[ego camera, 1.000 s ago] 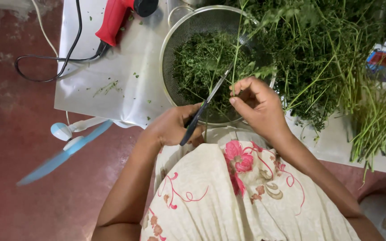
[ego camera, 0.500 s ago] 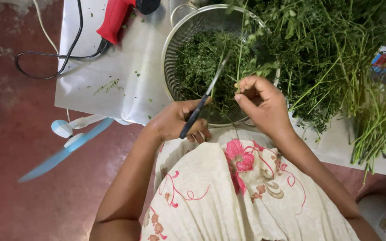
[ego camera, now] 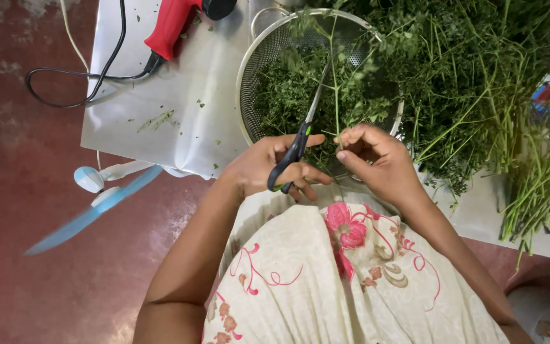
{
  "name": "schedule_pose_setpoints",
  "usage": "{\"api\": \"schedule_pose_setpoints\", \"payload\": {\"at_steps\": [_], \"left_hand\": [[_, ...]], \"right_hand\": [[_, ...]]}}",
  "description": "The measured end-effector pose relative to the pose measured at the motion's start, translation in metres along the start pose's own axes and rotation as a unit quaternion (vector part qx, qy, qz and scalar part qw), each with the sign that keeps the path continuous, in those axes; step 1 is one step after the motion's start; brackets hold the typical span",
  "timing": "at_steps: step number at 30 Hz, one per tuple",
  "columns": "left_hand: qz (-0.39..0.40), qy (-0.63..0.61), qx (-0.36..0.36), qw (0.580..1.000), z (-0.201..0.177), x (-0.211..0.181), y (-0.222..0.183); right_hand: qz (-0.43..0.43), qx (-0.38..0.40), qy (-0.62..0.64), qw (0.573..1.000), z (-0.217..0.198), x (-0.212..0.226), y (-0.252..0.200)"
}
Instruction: Cutting individual herb stems into a strainer using scissors
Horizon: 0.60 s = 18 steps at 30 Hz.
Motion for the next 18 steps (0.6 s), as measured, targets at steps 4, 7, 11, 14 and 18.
{"api": "schedule_pose_setpoints", "payload": {"at_steps": [4,7,11,14,18], "left_hand": [[-0.002,0.006,-0.006,1.000,-0.001,0.007,0.000],[-0.007,0.028,-0.002,1.000,-0.005,0.011,-0.005],[-0.003,0.069,-0.005,0.998,-0.010,0.012,-0.013],[0.000,0.064,0.009,0.998,-0.016,0.013,-0.015],[-0.006,0.030,0.044,0.999,-0.014,0.013,-0.015]], "right_hand": [[0.001,-0.019,0.018,1.000,-0.005,-0.008,0.000],[0.010,-0.035,0.041,0.998,-0.008,-0.012,-0.001],[0.022,-0.050,0.058,0.997,-0.014,-0.019,0.000],[0.035,-0.044,0.061,0.997,-0.015,-0.017,0.002],[0.029,-0.032,0.064,0.997,-0.010,-0.017,0.001]]}}
Point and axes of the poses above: each hand's wrist, its own y-axis towards the middle knuckle, its own z-axis out of the palm, x = y × z, the point moved 3 cm from there along y, towards the middle knuckle, and after that the axes turned 15 degrees about -x, right-handed, at the moved point
